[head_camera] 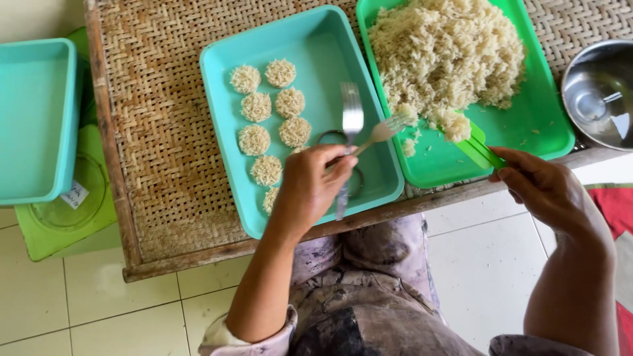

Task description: Molding cooked rice into small circular patties using a fork and a metal ring mold on a tray

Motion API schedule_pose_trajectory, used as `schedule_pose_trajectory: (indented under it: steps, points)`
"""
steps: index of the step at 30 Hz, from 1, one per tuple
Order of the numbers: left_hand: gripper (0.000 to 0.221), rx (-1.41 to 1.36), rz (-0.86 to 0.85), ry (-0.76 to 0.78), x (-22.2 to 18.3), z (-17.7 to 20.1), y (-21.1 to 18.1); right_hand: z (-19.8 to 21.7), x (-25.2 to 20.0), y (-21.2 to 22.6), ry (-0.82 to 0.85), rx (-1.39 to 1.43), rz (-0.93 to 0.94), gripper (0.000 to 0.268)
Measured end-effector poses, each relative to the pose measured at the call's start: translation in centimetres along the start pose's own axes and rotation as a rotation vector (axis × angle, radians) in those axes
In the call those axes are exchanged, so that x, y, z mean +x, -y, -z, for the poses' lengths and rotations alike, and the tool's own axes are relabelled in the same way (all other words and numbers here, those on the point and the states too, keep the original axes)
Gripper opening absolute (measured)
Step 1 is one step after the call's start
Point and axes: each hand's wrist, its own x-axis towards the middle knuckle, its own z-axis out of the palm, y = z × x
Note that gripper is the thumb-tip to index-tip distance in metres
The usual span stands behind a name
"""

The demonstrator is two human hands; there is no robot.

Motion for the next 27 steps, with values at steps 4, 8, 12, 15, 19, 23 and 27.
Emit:
schedule_pose_trajectory:
  steps: [4, 8, 12, 15, 19, 23, 27]
  points:
    - [0.022, 0.069, 0.048, -0.070, -3.7, 3.4, 1.1, -0.8, 0.7, 3.3, 0.072, -0.071, -0.053, 0.048]
    - [0.022, 0.153, 0.289, -0.103, -7.0, 4.4, 2.6, -2.8, 2.9, 8.7, 0.252, -0.379, 0.087, 0.046]
    - [0.023, 0.231, 0.357, -0.082, -8.8, 4.0, 3.6, -5.5, 4.9, 11.1, 0.354, -0.656, 0.330, 0.037]
    - [0.025, 0.193, 0.359, -0.063, -9.1, 3.4, 3.6, -7.6, 5.6, 12.9, 0.349, -0.916, 0.312, 0.039]
    - [0.013, 0.189, 0.290, -0.054, -8.7, 2.5, 2.7, -9.3, 6.0, 13.9, 0.341, -1.194, 0.404, 0.039]
    - [0.011, 0.246, 0.334, 0.023, -8.4, 1.4, 2.4, -9.9, 5.7, 14.9, 0.311, -1.344, 0.468, 0.043]
    - [0.018, 0.367, 0.409, 0.064, -8.4, 0.7, 2.6, -9.9, 5.2, 15.5, 0.287, -1.310, 0.442, 0.042]
